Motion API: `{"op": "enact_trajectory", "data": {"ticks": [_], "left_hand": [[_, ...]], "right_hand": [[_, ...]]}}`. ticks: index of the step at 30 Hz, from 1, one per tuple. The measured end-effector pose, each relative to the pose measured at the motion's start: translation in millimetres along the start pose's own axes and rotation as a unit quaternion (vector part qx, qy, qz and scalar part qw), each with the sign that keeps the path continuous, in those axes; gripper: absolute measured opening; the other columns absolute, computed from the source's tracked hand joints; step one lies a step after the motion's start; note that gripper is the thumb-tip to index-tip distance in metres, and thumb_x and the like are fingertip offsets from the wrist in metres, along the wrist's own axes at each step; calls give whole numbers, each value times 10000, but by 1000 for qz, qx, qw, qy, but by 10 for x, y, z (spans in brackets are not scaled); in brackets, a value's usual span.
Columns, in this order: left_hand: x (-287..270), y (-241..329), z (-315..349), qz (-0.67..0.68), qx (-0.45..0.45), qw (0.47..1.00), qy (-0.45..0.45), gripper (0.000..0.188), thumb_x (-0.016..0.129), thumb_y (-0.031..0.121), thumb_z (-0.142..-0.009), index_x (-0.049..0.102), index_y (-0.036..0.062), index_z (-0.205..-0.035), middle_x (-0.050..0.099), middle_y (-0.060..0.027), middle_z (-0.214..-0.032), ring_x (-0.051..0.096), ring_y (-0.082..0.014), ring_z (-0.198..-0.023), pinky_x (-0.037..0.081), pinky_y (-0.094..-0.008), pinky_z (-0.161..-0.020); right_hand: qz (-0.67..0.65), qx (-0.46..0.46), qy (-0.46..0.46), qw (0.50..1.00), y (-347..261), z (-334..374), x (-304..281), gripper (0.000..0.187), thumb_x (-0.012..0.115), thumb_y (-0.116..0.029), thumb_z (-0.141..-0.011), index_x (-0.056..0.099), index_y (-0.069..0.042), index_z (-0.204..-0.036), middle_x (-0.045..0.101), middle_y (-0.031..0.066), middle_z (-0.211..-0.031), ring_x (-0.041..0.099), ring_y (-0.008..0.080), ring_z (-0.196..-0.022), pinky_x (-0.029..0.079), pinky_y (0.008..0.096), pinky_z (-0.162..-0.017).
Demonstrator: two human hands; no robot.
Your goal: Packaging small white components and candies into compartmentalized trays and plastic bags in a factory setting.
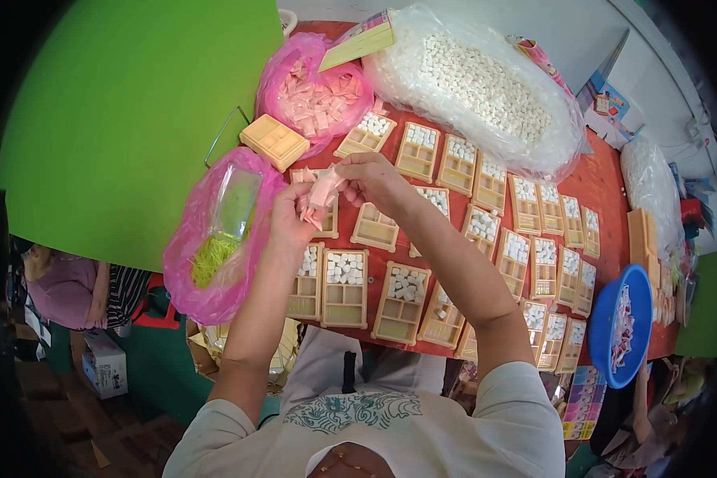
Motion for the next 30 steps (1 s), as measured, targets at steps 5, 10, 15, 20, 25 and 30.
{"op": "enact_trajectory", "data": {"ticks": [5, 10, 15, 20, 25, 30], "left_hand": [[-277, -258, -53, 55, -37, 997, -36, 166, 544, 51, -808, 555, 31, -972, 645, -123, -897, 646, -235, -722, 436, -272, -389], [89, -451, 185, 91, -48, 995, 17, 18, 557, 58, -805, 564, 63, -821, 600, -70, -733, 570, -174, -553, 418, -242, -376], [2, -424, 214, 118, -77, 990, 26, 125, 583, 51, -789, 579, 52, -914, 637, -103, -832, 606, -192, -652, 484, -276, -463], [80, -409, 404, 117, -85, 989, 27, 127, 579, 45, -810, 590, 41, -936, 644, -133, -899, 625, -206, -699, 510, -297, -517], [99, -404, 629, 112, -96, 989, -15, 83, 546, 54, -819, 584, 32, -889, 596, -123, -855, 573, -192, -587, 440, -285, -417], [31, -427, 753, 120, -122, 983, -63, 74, 539, 39, -807, 575, 29, -871, 554, -100, -800, 524, -167, -573, 431, -278, -438]], "right_hand": [[-22, 3, 25, 999, 182, 135, -103, 163, 581, -181, -889, 608, -21, -877, 564, 23, -632, 505, 89, -477, 382, 227, -424], [-47, 21, 32, 998, 153, 211, -227, 147, 587, -174, -907, 615, -39, -855, 581, 9, -661, 508, 70, -502, 395, 215, -440], [146, 26, 32, 988, -36, 117, -502, 189, 613, -197, -885, 620, -38, -783, 544, -2, -621, 488, 57, -508, 371, 215, -450], [435, 44, 16, 899, -132, -14, -710, 141, 583, -125, -821, 649, -2, -844, 596, 38, -657, 548, 112, -548, 431, 267, -481], [468, 17, 8, 884, -211, -169, -788, 108, 581, -95, -829, 629, 2, -824, 553, 10, -635, 501, 75, -557, 405, 249, -501], [572, -28, -41, 819, -312, -404, -784, 119, 580, -89, -781, 631, 3, -837, 586, 51, -671, 557, 119, -622, 447, 279, -572]]}}
Point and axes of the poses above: each hand's wrist, its own z-axis away from the middle knuckle, its own x-axis out of the palm, y = z × x, the point moved 2 cm from there along -z, towards the middle knuckle
